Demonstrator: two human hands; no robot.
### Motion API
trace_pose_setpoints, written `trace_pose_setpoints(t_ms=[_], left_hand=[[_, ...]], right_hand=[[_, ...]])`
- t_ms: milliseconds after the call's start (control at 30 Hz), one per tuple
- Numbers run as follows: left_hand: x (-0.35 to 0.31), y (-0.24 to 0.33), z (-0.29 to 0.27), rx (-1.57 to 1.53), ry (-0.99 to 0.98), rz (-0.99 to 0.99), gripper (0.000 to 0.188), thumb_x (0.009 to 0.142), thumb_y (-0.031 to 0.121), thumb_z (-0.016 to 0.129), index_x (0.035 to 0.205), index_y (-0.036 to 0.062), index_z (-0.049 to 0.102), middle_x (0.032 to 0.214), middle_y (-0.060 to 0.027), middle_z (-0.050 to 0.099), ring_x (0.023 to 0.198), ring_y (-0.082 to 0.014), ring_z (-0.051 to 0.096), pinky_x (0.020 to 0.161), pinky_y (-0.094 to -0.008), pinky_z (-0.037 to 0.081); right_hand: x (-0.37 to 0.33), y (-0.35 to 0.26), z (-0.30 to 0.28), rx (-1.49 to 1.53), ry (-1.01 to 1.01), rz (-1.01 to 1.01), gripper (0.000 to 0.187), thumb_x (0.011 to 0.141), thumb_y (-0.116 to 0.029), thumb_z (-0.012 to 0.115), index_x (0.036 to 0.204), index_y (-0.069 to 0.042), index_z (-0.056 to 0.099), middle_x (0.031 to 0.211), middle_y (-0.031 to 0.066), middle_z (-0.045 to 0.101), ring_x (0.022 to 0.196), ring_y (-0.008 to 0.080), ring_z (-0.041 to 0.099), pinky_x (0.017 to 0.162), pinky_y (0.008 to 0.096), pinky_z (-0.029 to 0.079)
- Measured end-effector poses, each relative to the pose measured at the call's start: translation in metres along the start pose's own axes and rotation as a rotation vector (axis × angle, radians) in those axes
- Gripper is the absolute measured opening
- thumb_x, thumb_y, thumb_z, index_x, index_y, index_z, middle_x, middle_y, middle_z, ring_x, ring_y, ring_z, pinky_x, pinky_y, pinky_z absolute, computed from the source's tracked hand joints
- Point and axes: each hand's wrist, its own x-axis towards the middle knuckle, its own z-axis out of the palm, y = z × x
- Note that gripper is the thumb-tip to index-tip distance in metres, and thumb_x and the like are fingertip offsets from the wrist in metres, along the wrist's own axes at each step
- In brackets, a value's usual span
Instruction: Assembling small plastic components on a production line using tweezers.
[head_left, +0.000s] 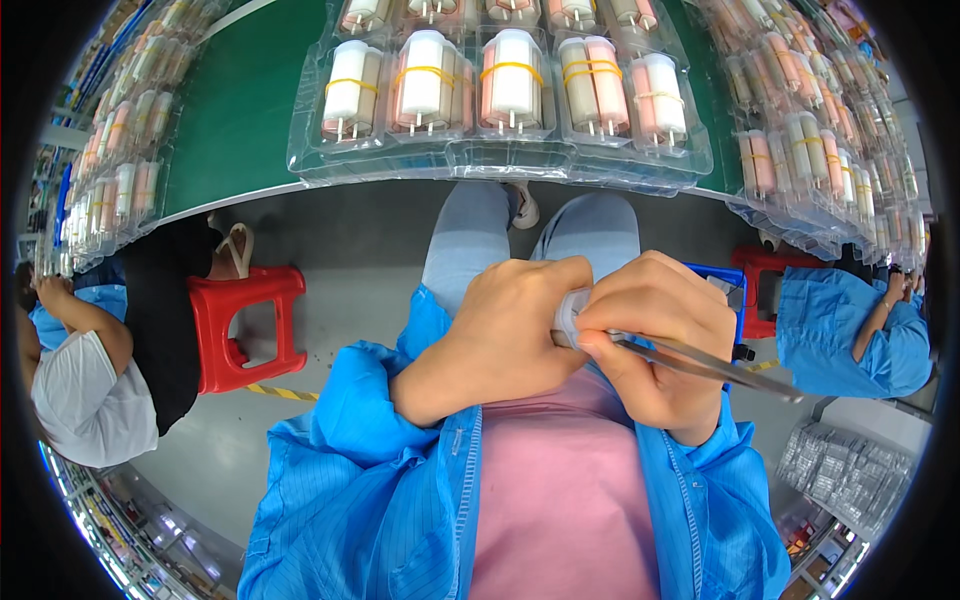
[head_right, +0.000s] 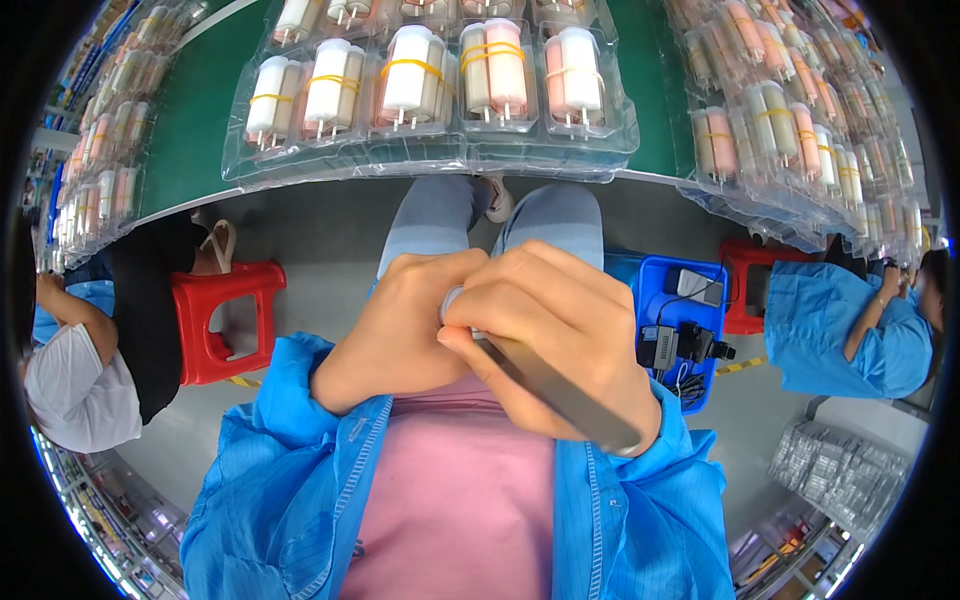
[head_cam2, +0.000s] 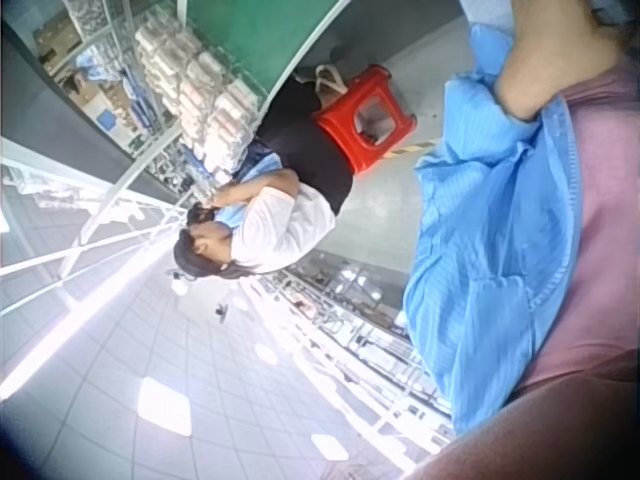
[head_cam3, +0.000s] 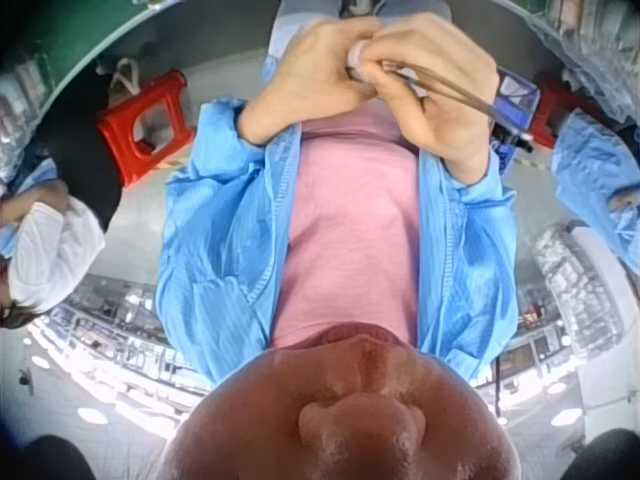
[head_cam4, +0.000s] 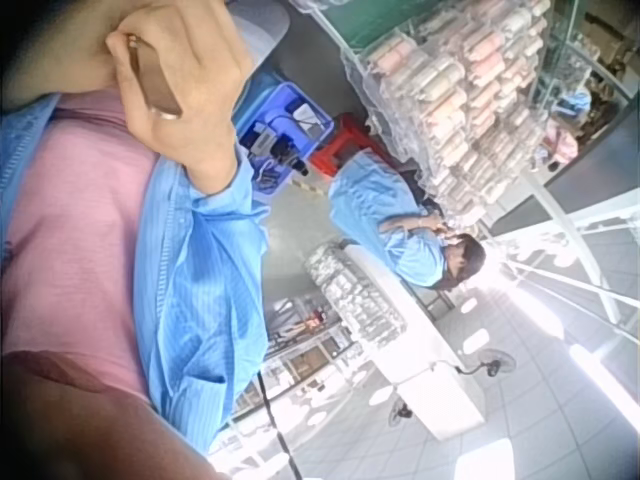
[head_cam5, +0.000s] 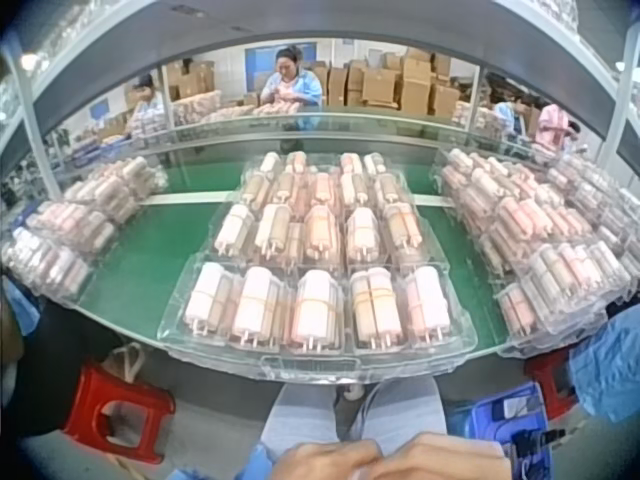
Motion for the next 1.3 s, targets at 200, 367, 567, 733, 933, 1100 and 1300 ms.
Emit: trace_pose_setpoints(t_ms=[200,367,567,733,933,1100,1300], left_hand=[[0.000,0.004,-0.004,-0.163,-0.026,0.006,0.017,0.065,0.001,0.067,0.077,0.0013,0.056,0.064,-0.0105,0.055,0.055,-0.0180,0.055,0.052,-0.0299,0.042],[0.001,0.004,-0.006,-0.282,-0.051,-0.053,0.016,0.060,0.002,0.065,0.073,0.0003,0.056,0.060,-0.0161,0.057,0.052,-0.0280,0.059,0.050,-0.0342,0.044],[0.002,0.000,-0.007,-0.415,-0.119,-0.019,0.018,0.061,0.003,0.067,0.076,-0.0001,0.058,0.063,-0.0135,0.058,0.055,-0.0218,0.059,0.051,-0.0317,0.044],[0.001,-0.001,-0.007,-0.459,-0.147,-0.032,0.019,0.062,0.004,0.068,0.078,-0.0003,0.059,0.064,-0.0120,0.059,0.056,-0.0189,0.058,0.052,-0.0307,0.044],[0.001,-0.001,-0.007,-0.514,-0.182,-0.066,0.019,0.064,0.004,0.069,0.080,-0.0002,0.059,0.066,-0.0099,0.059,0.058,-0.0159,0.057,0.053,-0.0295,0.044],[0.001,-0.001,-0.008,-0.545,-0.200,-0.073,0.019,0.065,0.004,0.069,0.081,-0.0006,0.060,0.067,-0.0085,0.060,0.060,-0.0134,0.057,0.054,-0.0285,0.044],[0.000,-0.001,-0.008,-0.558,-0.219,-0.084,0.019,0.065,0.003,0.069,0.081,-0.0006,0.060,0.068,-0.0080,0.060,0.061,-0.0127,0.057,0.054,-0.0280,0.044]], right_hand=[[-0.016,0.012,-0.001,0.386,0.348,0.156,0.011,0.071,-0.002,0.069,0.081,0.002,0.065,0.079,0.0125,0.064,0.069,0.0205,0.059,0.062,0.0288,0.045],[-0.018,0.014,-0.003,0.455,0.239,0.120,0.013,0.073,-0.005,0.069,0.083,0.003,0.066,0.081,0.0141,0.064,0.071,0.0190,0.058,0.064,0.0282,0.045],[-0.014,0.016,0.000,0.470,0.119,0.070,0.015,0.073,-0.006,0.071,0.083,0.003,0.066,0.079,0.0144,0.064,0.070,0.0193,0.060,0.062,0.0276,0.045],[-0.011,0.017,0.003,0.525,0.103,0.091,0.013,0.073,-0.006,0.071,0.081,0.003,0.066,0.078,0.0135,0.064,0.068,0.0186,0.060,0.061,0.0272,0.045],[-0.014,0.019,0.004,0.575,0.103,0.124,0.012,0.073,-0.007,0.070,0.080,0.003,0.066,0.078,0.0134,0.064,0.068,0.0179,0.060,0.061,0.0268,0.045],[-0.013,0.019,0.004,0.574,0.096,0.110,0.013,0.073,-0.007,0.071,0.080,0.003,0.066,0.077,0.0135,0.064,0.067,0.0180,0.060,0.060,0.0269,0.045],[-0.013,0.019,0.004,0.576,0.090,0.115,0.012,0.073,-0.006,0.071,0.080,0.003,0.066,0.076,0.0136,0.064,0.067,0.0184,0.060,0.060,0.0272,0.045]])
